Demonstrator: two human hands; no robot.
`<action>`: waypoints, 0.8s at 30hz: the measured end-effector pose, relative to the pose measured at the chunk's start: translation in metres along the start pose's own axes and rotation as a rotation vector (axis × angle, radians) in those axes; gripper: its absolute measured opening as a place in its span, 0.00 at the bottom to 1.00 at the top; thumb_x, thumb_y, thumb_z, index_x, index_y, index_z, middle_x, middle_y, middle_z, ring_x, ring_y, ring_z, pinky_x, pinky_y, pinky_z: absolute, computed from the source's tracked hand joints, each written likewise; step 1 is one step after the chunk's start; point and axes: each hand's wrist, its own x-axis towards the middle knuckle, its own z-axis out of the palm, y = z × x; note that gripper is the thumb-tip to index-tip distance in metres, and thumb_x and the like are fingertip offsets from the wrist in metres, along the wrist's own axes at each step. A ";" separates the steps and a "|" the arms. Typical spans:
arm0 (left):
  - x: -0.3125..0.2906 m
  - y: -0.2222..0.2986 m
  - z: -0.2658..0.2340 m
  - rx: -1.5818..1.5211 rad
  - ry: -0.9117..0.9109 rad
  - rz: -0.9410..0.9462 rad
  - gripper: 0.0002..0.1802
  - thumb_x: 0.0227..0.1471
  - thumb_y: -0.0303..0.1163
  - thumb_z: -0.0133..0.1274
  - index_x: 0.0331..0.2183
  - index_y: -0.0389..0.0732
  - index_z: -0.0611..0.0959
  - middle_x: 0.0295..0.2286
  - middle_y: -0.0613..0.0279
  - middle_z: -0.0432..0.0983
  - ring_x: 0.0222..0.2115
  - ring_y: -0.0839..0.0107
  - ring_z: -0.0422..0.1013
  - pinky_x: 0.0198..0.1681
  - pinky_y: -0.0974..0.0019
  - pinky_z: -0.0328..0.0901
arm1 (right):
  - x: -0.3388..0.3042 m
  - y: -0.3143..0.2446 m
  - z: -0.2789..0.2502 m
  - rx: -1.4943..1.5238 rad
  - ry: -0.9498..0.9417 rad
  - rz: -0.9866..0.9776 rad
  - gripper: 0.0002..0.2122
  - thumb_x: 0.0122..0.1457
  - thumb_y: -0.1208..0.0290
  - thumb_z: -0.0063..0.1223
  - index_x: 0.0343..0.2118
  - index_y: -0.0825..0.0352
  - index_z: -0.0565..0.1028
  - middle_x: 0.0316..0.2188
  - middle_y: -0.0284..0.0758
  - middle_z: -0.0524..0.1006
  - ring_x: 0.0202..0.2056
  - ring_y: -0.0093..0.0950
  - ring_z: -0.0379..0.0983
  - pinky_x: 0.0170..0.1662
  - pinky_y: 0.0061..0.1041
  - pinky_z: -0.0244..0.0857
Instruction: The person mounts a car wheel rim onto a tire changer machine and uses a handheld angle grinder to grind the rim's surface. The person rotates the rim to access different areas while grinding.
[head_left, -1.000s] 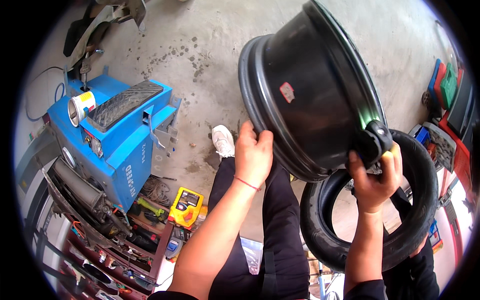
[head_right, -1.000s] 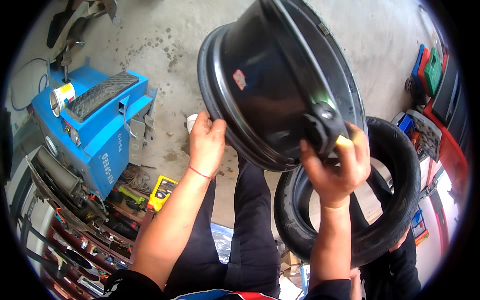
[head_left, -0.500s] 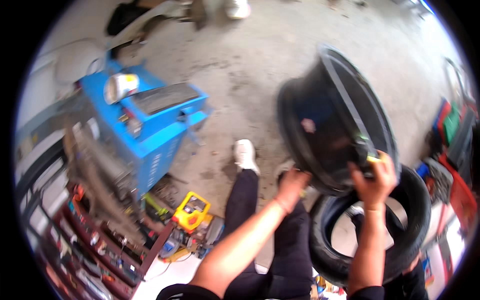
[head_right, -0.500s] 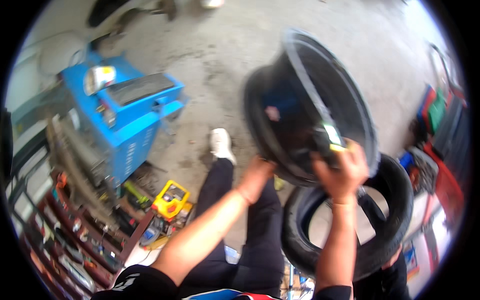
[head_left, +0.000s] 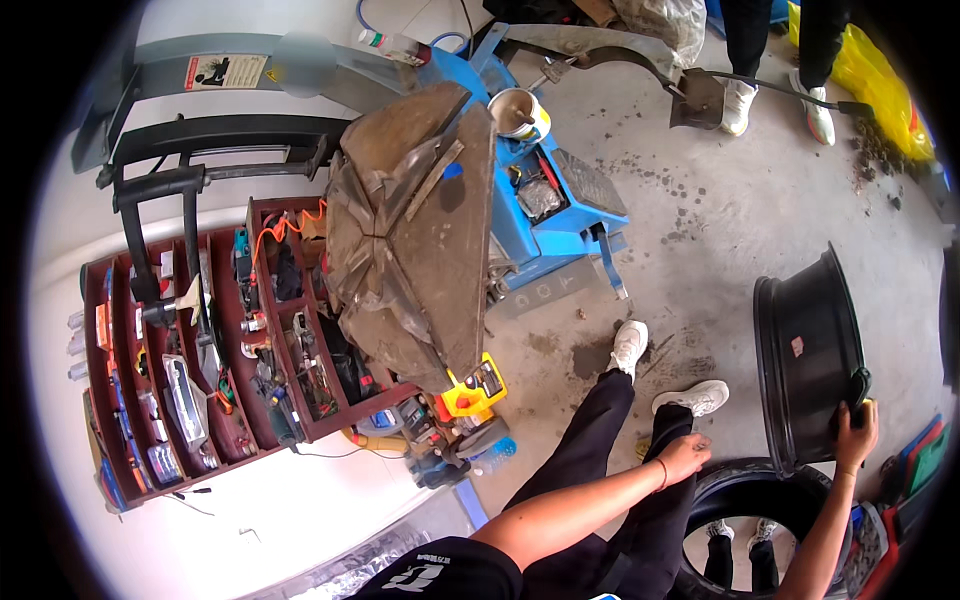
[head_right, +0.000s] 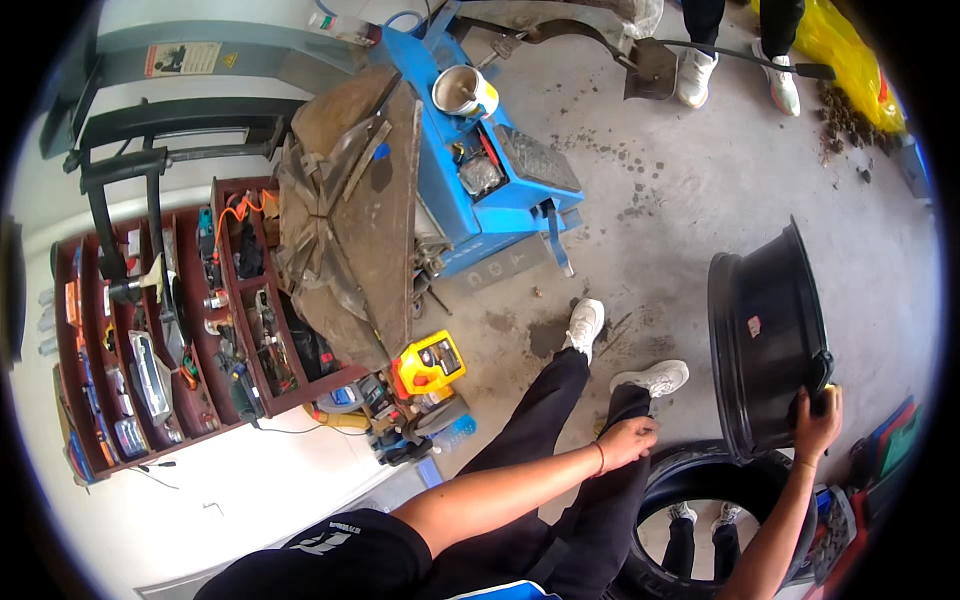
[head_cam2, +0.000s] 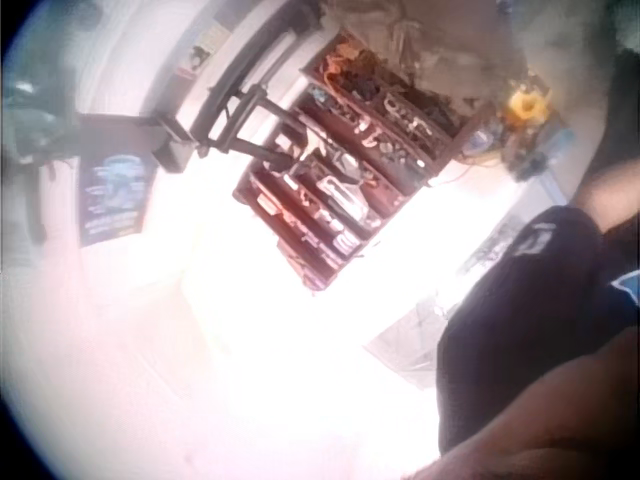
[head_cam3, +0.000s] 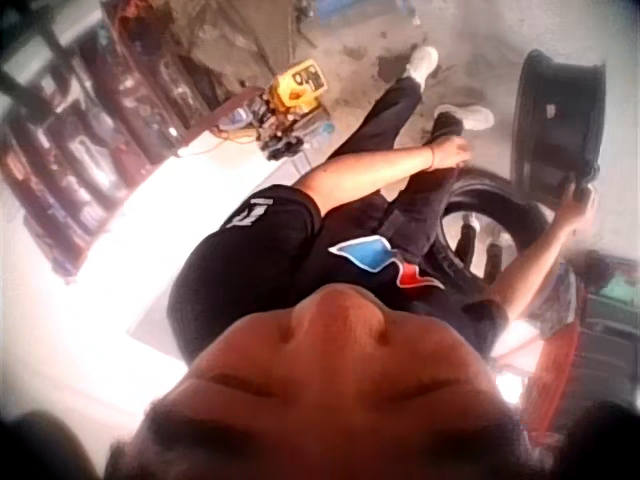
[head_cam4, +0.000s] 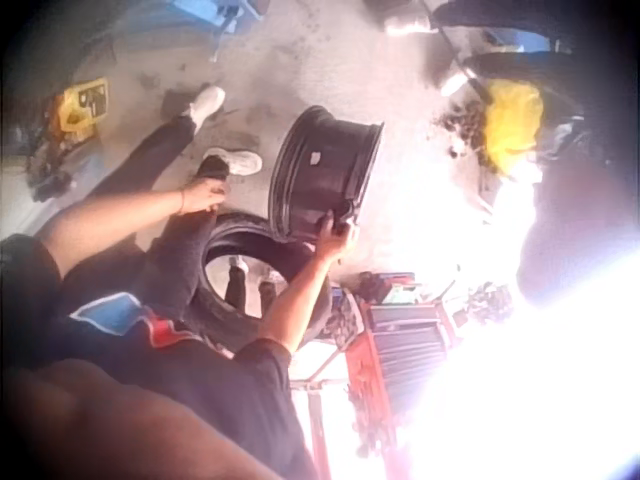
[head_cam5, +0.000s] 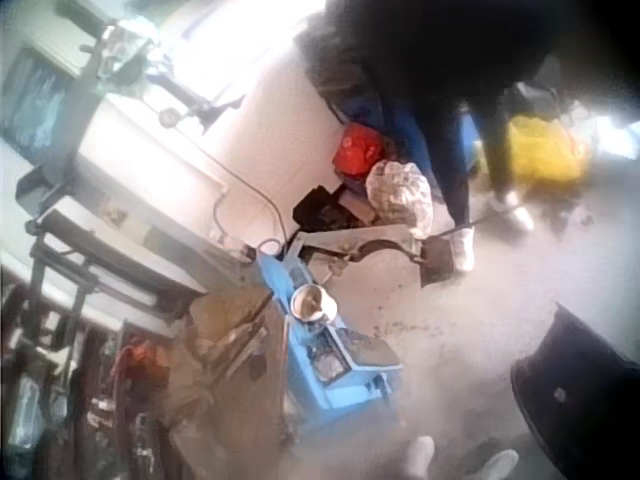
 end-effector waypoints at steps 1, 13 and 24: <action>-0.001 -0.002 -0.007 -0.001 0.006 -0.020 0.23 0.62 0.36 0.54 0.57 0.39 0.77 0.39 0.58 0.81 0.36 0.70 0.78 0.36 0.66 0.74 | 0.005 -0.001 0.000 0.116 0.023 -0.091 0.15 0.58 0.64 0.66 0.41 0.69 0.77 0.38 0.42 0.78 0.40 0.40 0.77 0.46 0.31 0.70; 0.043 0.018 0.002 -0.272 -0.071 -0.073 0.29 0.66 0.37 0.51 0.63 0.36 0.69 0.49 0.53 0.77 0.46 0.63 0.77 0.49 0.60 0.71 | -0.002 -0.027 -0.008 0.265 0.213 -0.019 0.13 0.57 0.67 0.69 0.32 0.68 0.74 0.25 0.33 0.74 0.28 0.24 0.68 0.35 0.27 0.66; 0.088 0.071 0.129 -0.326 -0.042 0.067 0.33 0.50 0.28 0.53 0.59 0.36 0.69 0.43 0.56 0.75 0.44 0.68 0.71 0.50 0.64 0.66 | 0.024 -0.050 -0.035 0.441 0.010 0.174 0.11 0.59 0.67 0.65 0.32 0.71 0.77 0.25 0.28 0.75 0.30 0.16 0.67 0.33 0.24 0.64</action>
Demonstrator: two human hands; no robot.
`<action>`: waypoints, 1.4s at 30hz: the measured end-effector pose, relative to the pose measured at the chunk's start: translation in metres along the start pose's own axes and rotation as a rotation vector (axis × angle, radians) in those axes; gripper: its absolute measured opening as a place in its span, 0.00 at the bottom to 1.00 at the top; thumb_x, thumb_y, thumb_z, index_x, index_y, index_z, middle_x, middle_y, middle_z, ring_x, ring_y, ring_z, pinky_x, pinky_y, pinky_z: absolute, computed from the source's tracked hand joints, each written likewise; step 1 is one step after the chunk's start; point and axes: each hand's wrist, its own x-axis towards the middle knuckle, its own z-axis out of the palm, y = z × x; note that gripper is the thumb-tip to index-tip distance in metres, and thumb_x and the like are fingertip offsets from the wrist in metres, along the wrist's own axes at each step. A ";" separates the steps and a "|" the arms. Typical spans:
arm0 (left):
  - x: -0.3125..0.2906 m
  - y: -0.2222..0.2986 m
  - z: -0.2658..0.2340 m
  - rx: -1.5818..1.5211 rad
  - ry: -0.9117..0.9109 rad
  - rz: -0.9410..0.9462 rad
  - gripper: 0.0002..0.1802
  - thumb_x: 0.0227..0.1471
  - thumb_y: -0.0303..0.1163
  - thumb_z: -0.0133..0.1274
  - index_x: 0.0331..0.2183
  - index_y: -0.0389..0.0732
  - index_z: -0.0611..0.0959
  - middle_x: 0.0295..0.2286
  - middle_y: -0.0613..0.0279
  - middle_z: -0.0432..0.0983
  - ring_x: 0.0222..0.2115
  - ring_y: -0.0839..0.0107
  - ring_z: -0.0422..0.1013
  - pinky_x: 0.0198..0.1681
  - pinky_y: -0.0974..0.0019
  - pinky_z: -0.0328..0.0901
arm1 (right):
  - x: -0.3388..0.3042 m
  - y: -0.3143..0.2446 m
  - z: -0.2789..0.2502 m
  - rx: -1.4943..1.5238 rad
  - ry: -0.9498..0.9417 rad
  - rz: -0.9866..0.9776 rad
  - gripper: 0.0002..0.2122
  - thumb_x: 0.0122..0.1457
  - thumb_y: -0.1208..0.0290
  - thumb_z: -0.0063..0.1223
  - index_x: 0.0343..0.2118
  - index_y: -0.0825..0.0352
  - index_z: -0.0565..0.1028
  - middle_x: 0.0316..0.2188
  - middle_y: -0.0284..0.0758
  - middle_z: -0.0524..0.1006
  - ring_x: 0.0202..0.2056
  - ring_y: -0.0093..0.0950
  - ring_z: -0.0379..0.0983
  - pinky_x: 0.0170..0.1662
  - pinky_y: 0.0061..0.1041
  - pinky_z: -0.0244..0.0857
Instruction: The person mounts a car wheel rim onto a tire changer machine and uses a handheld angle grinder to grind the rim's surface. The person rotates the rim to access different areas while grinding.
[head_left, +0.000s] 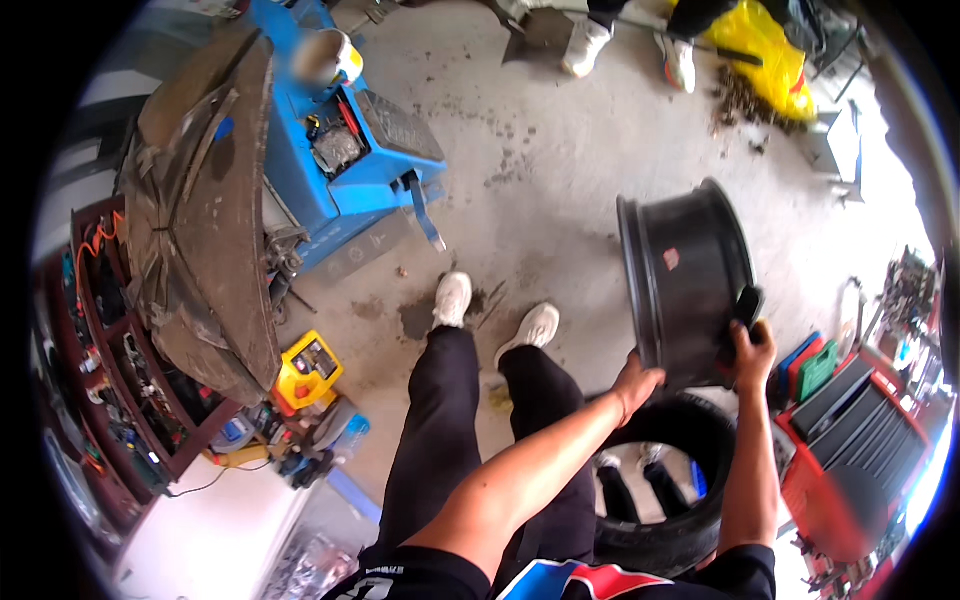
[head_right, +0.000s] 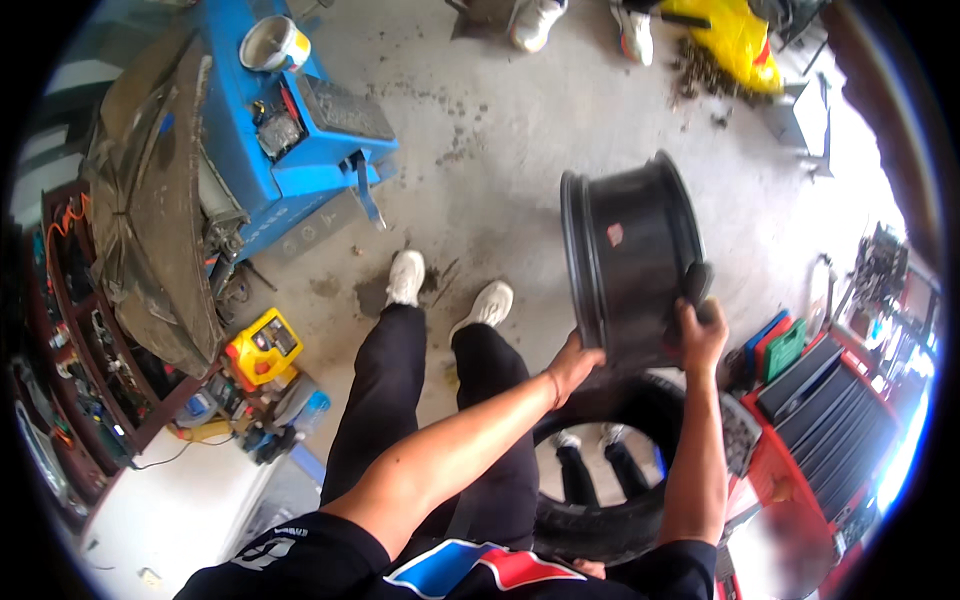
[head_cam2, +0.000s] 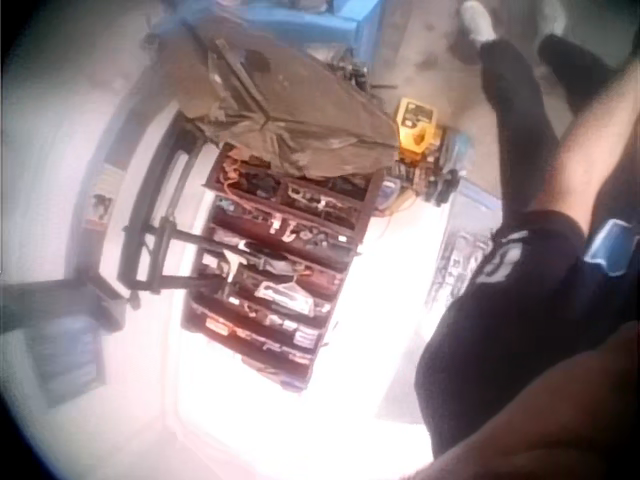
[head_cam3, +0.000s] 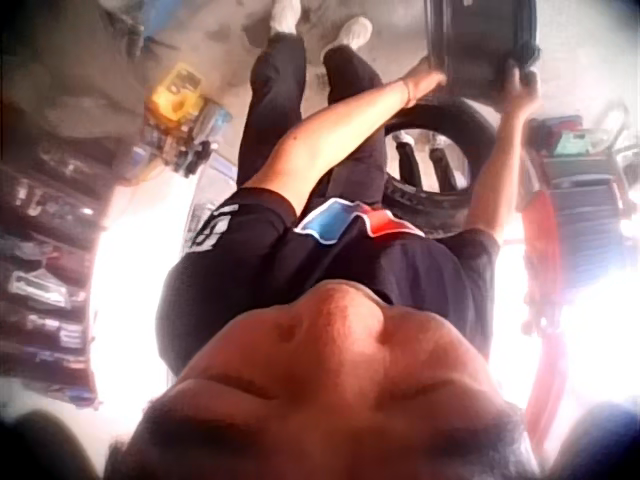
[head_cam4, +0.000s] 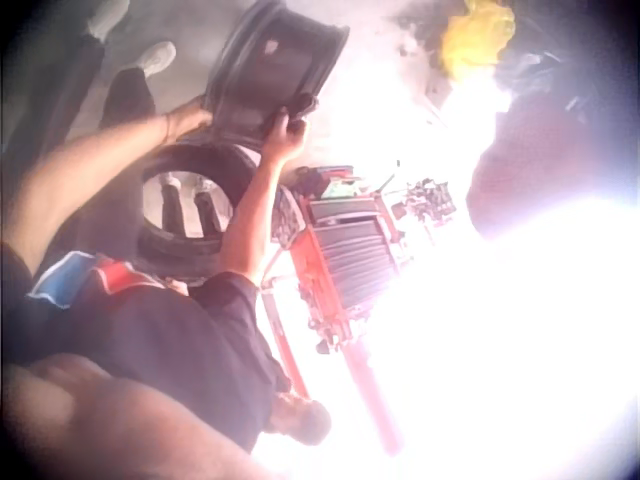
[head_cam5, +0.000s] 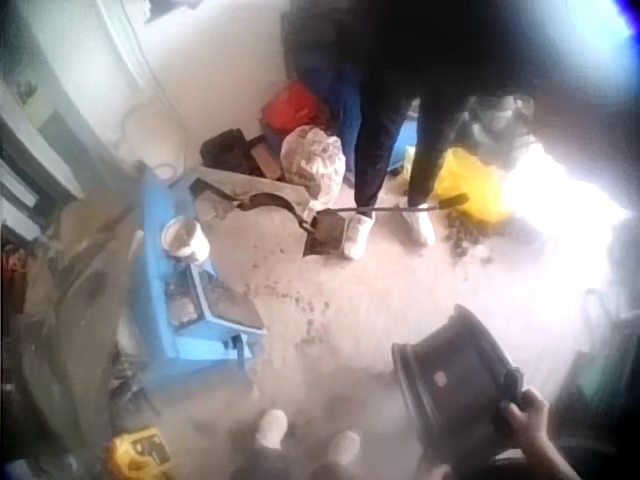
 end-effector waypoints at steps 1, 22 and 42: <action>-0.008 0.005 -0.003 -0.053 0.021 0.059 0.32 0.49 0.27 0.53 0.58 0.35 0.70 0.42 0.57 0.75 0.43 0.68 0.71 0.50 0.64 0.66 | -0.003 -0.008 -0.001 0.035 -0.008 -0.049 0.10 0.59 0.68 0.65 0.32 0.71 0.77 0.25 0.28 0.75 0.30 0.16 0.67 0.34 0.23 0.64; -0.444 0.079 -0.137 -0.411 -0.325 0.125 0.26 0.62 0.28 0.54 0.60 0.38 0.67 0.48 0.56 0.77 0.49 0.67 0.76 0.50 0.59 0.75 | -0.292 -0.358 -0.116 0.075 0.043 -0.087 0.14 0.57 0.63 0.68 0.30 0.72 0.80 0.23 0.28 0.78 0.28 0.16 0.73 0.34 0.20 0.65; -0.581 0.140 -0.203 -0.161 -0.552 0.576 0.32 0.65 0.25 0.53 0.66 0.41 0.63 0.42 0.53 0.79 0.41 0.66 0.78 0.41 0.61 0.79 | -0.360 -0.512 -0.173 0.220 -0.016 -0.362 0.17 0.60 0.62 0.63 0.42 0.73 0.77 0.33 0.33 0.77 0.33 0.21 0.72 0.40 0.23 0.67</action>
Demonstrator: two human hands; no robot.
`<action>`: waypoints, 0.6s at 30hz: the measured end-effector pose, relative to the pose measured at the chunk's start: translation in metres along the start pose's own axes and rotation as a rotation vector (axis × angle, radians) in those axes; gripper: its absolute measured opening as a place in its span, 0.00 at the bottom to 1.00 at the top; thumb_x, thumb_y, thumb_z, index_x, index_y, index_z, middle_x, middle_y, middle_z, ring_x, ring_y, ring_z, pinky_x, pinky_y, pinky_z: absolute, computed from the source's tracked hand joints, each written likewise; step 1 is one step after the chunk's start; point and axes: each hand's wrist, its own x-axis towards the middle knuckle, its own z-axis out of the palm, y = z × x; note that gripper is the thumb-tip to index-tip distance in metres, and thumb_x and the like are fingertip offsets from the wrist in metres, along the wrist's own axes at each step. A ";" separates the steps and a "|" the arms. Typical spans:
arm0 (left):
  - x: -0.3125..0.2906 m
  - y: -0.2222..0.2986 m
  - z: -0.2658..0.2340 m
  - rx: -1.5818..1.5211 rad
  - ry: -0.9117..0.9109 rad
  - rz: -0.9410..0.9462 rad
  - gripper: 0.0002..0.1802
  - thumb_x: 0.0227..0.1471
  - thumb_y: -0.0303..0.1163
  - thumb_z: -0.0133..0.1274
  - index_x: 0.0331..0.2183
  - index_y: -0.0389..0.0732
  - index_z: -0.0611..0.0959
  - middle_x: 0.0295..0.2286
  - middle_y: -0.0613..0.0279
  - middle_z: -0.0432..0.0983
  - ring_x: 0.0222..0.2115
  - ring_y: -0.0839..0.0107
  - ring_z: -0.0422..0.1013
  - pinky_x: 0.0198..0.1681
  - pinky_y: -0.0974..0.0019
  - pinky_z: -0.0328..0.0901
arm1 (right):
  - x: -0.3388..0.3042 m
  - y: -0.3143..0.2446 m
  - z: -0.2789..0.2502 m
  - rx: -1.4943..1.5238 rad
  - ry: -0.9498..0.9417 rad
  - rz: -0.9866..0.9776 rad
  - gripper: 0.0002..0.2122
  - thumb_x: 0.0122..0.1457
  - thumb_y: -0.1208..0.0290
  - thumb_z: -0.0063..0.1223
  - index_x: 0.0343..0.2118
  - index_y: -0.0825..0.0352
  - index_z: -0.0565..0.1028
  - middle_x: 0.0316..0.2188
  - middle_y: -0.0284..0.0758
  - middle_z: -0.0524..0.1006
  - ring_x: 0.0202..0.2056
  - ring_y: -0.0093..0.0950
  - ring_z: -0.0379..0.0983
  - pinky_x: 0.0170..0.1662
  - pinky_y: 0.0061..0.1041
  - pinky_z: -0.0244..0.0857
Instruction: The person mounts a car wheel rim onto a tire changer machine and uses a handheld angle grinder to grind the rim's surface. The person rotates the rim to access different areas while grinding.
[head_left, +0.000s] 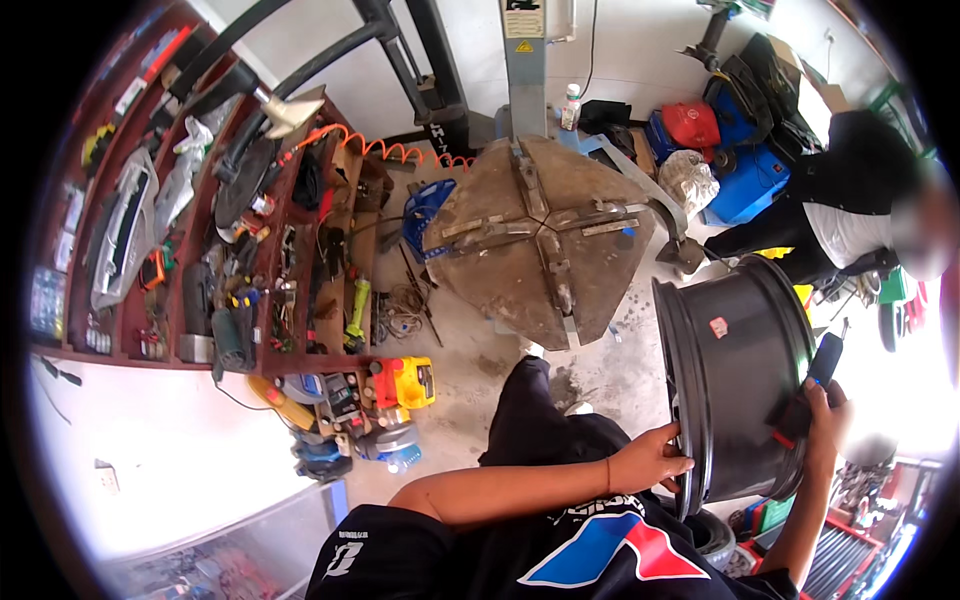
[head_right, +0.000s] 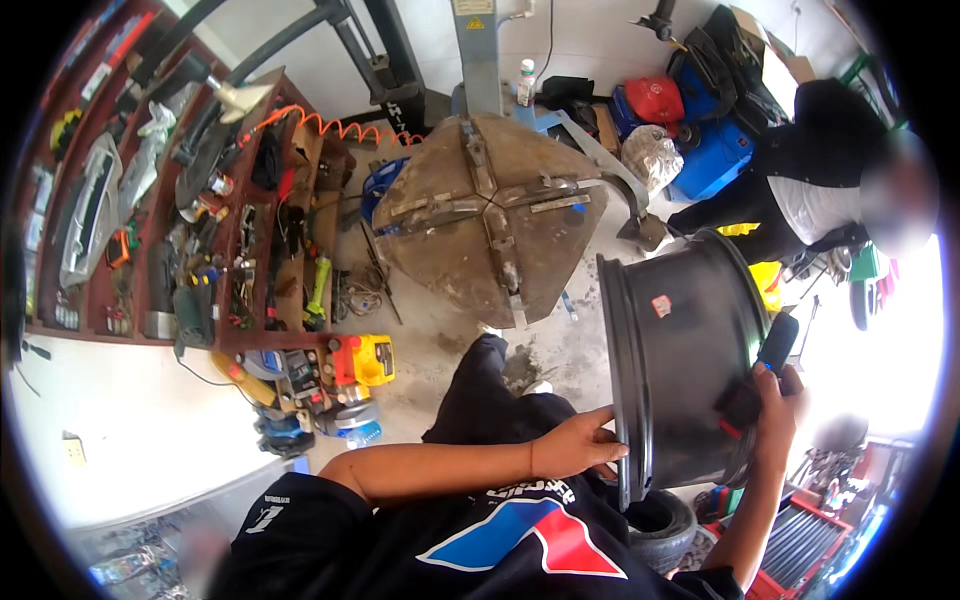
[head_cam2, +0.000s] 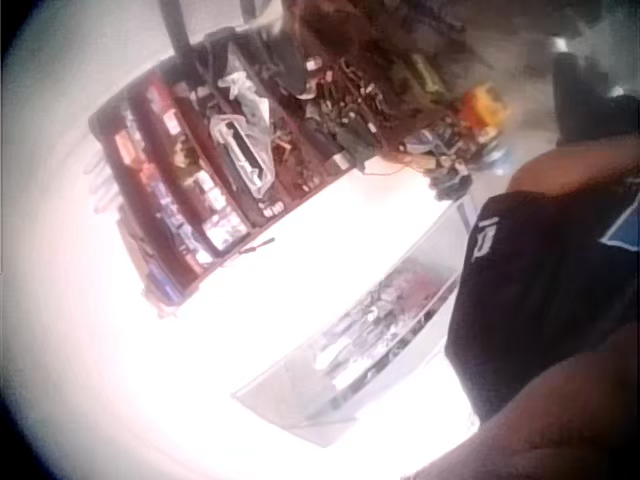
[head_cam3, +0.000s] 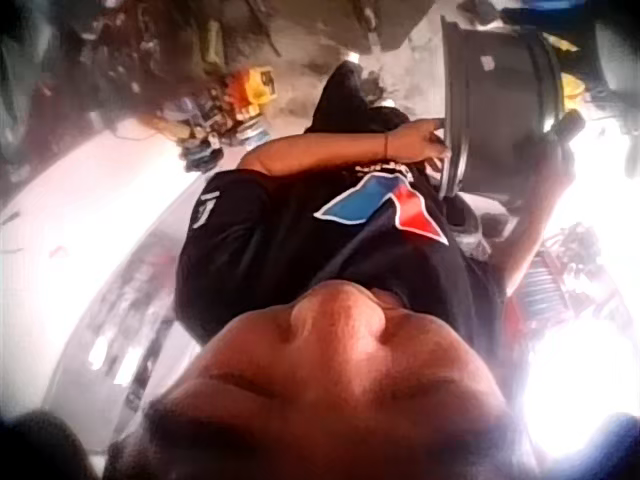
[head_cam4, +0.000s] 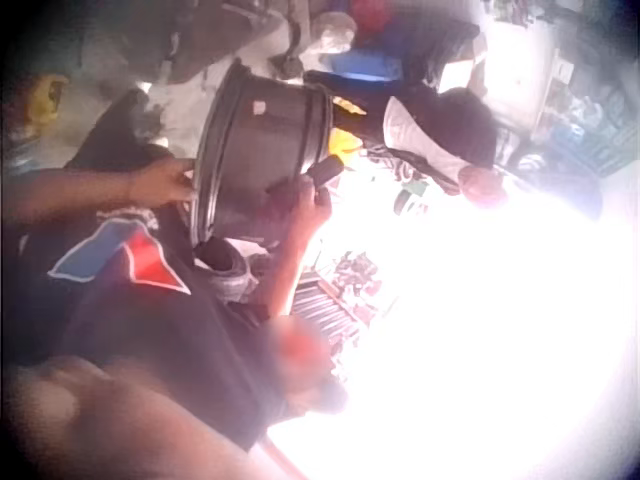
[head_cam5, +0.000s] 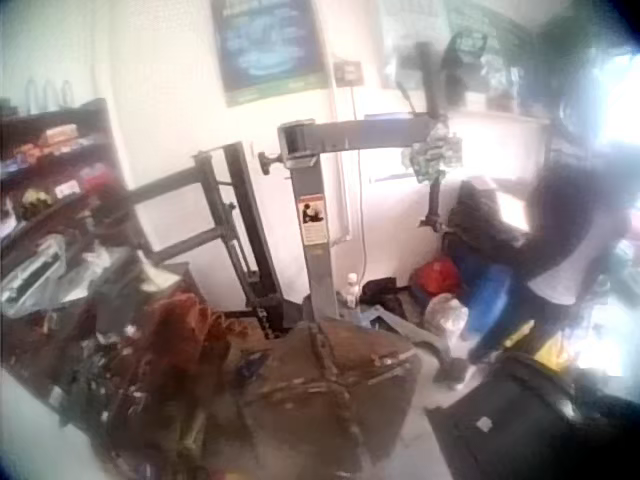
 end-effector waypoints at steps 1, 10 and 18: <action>0.002 0.004 -0.002 0.000 0.003 -0.007 0.29 0.65 0.24 0.53 0.64 0.40 0.65 0.42 0.54 0.79 0.41 0.66 0.78 0.41 0.62 0.79 | 0.002 -0.009 0.001 -0.032 0.042 -0.017 0.18 0.61 0.61 0.63 0.43 0.72 0.77 0.34 0.34 0.77 0.35 0.22 0.72 0.42 0.24 0.67; -0.005 0.019 0.020 0.005 -0.005 0.181 0.26 0.63 0.22 0.54 0.60 0.37 0.69 0.38 0.58 0.79 0.39 0.70 0.77 0.38 0.65 0.78 | -0.003 -0.056 -0.010 -0.214 0.077 -0.115 0.18 0.64 0.58 0.60 0.43 0.71 0.80 0.32 0.29 0.77 0.35 0.21 0.72 0.43 0.24 0.65; -0.023 -0.007 0.032 0.022 0.152 0.231 0.28 0.62 0.23 0.55 0.61 0.36 0.68 0.36 0.57 0.80 0.36 0.68 0.79 0.38 0.62 0.80 | 0.022 -0.044 0.000 -0.226 -0.128 -0.182 0.15 0.61 0.60 0.63 0.36 0.71 0.80 0.28 0.28 0.77 0.30 0.18 0.69 0.35 0.19 0.62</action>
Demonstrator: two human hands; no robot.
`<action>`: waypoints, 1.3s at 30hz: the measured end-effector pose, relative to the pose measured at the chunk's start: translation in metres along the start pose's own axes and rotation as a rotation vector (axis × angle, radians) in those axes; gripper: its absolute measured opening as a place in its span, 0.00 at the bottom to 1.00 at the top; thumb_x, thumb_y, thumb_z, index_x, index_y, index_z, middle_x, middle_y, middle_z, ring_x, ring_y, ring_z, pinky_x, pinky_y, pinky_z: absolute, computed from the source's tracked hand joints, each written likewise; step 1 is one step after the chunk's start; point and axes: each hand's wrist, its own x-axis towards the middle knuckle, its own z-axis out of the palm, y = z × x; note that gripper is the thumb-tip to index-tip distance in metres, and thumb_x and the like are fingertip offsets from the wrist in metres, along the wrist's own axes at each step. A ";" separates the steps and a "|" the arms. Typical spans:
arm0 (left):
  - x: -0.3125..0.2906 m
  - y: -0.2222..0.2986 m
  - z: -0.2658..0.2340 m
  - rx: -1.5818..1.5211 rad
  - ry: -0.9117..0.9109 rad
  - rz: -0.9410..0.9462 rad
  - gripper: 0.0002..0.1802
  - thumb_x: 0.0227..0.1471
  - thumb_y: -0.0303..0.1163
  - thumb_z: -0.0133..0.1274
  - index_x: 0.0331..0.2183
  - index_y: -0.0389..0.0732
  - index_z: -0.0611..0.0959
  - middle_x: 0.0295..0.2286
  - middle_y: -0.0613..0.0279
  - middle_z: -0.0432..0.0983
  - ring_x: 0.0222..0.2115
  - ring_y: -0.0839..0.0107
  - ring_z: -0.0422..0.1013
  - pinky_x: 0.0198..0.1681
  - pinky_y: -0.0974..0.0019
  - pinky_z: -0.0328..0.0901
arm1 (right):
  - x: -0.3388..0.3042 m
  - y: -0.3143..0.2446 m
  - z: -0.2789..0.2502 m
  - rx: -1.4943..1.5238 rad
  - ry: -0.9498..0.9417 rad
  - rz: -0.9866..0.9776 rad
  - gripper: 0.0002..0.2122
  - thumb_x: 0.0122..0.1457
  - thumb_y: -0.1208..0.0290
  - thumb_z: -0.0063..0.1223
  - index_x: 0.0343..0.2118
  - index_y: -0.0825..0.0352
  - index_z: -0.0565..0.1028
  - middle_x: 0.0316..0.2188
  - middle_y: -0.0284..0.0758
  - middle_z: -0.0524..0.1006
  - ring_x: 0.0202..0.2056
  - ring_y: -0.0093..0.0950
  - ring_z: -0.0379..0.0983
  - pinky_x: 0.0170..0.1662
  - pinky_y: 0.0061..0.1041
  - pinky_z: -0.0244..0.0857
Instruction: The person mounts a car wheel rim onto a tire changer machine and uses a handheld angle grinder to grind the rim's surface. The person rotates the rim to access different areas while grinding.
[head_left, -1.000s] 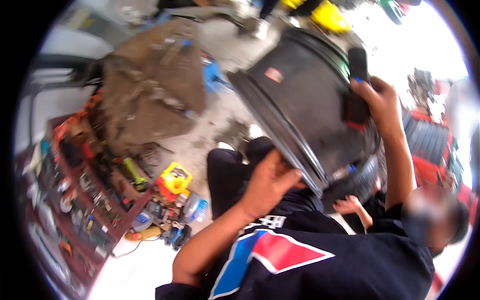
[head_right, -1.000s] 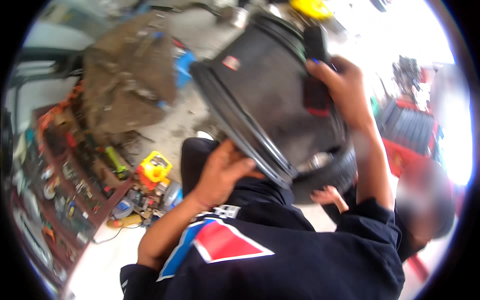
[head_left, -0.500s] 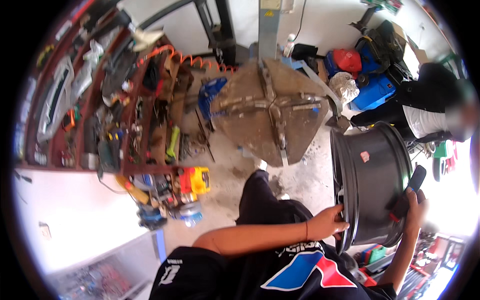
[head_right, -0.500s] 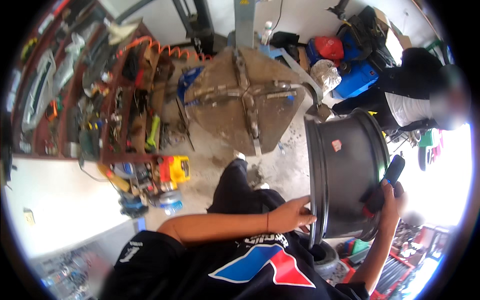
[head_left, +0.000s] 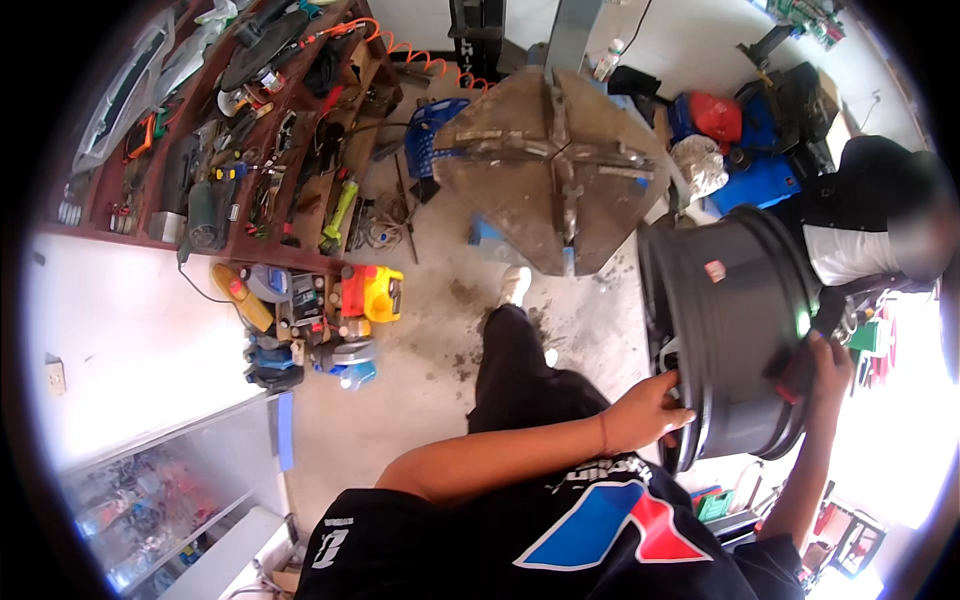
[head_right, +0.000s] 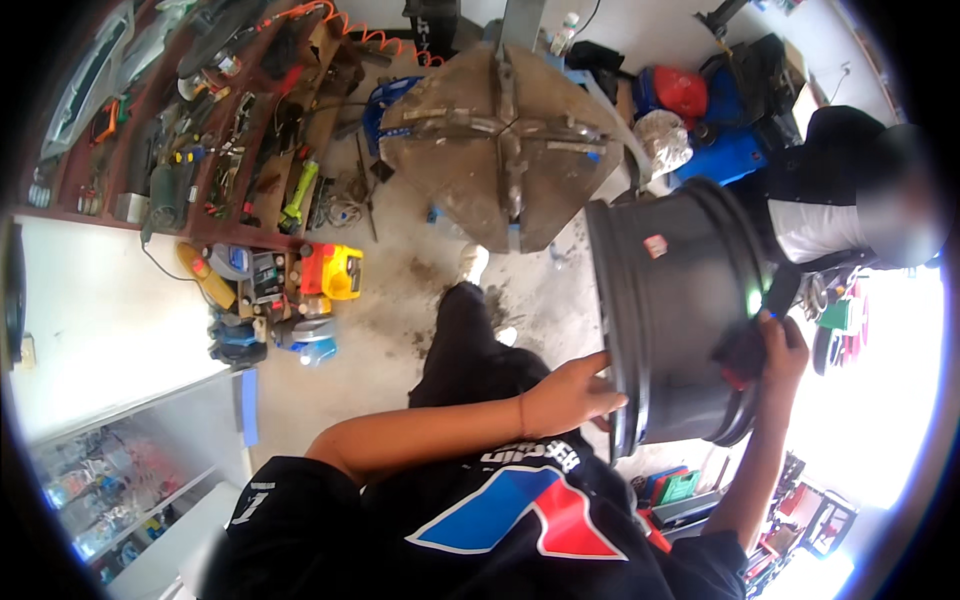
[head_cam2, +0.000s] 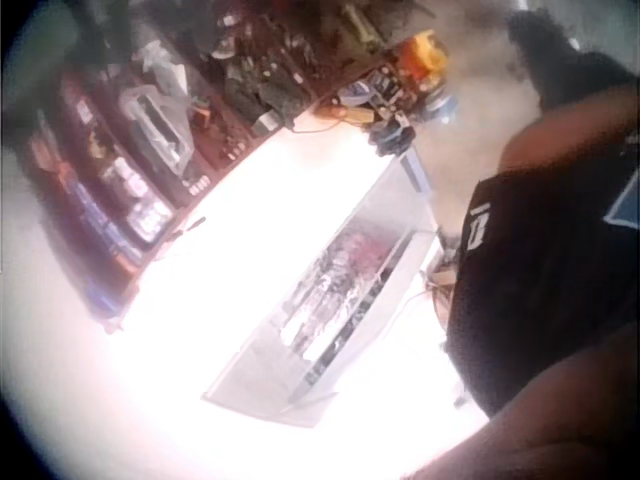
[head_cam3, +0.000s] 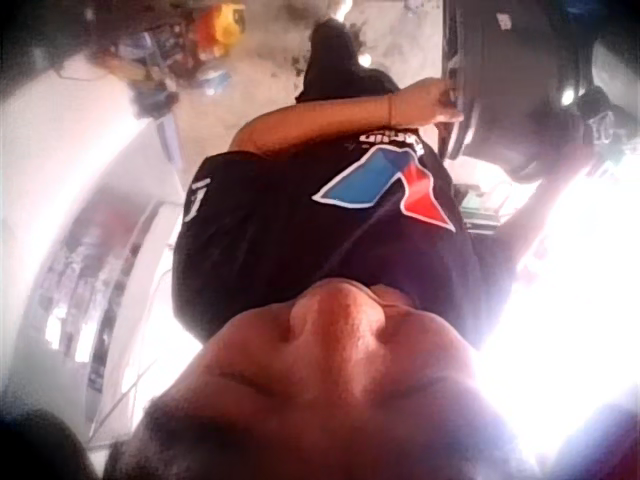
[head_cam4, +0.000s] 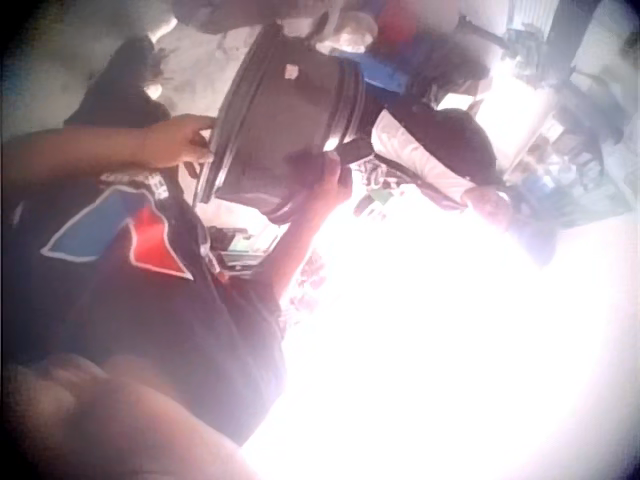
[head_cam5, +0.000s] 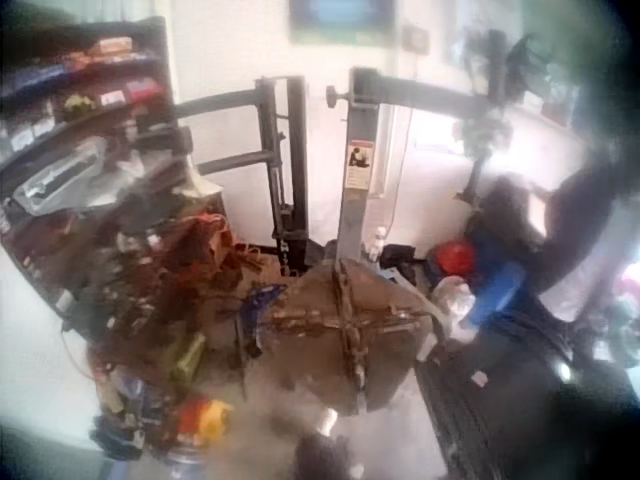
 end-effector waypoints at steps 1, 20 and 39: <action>0.000 -0.003 0.000 -0.014 0.012 -0.013 0.29 0.62 0.24 0.55 0.62 0.36 0.67 0.38 0.55 0.80 0.37 0.67 0.79 0.39 0.62 0.80 | 0.001 0.001 0.004 0.046 -0.027 -0.021 0.15 0.61 0.61 0.64 0.36 0.72 0.80 0.28 0.29 0.77 0.30 0.18 0.69 0.35 0.20 0.62; 0.016 0.018 -0.005 -0.056 -0.009 -0.026 0.29 0.64 0.22 0.52 0.64 0.36 0.65 0.39 0.57 0.79 0.39 0.70 0.78 0.43 0.62 0.80 | 0.003 -0.051 0.009 0.071 -0.018 -0.003 0.14 0.61 0.63 0.62 0.37 0.71 0.79 0.25 0.30 0.75 0.27 0.17 0.67 0.32 0.20 0.60; 0.006 0.051 -0.009 -0.156 -0.019 0.056 0.29 0.66 0.24 0.51 0.64 0.37 0.64 0.40 0.57 0.79 0.39 0.71 0.77 0.44 0.63 0.78 | 0.023 -0.116 0.019 0.014 -0.053 -0.082 0.15 0.60 0.62 0.64 0.37 0.73 0.78 0.29 0.34 0.78 0.32 0.22 0.75 0.40 0.24 0.69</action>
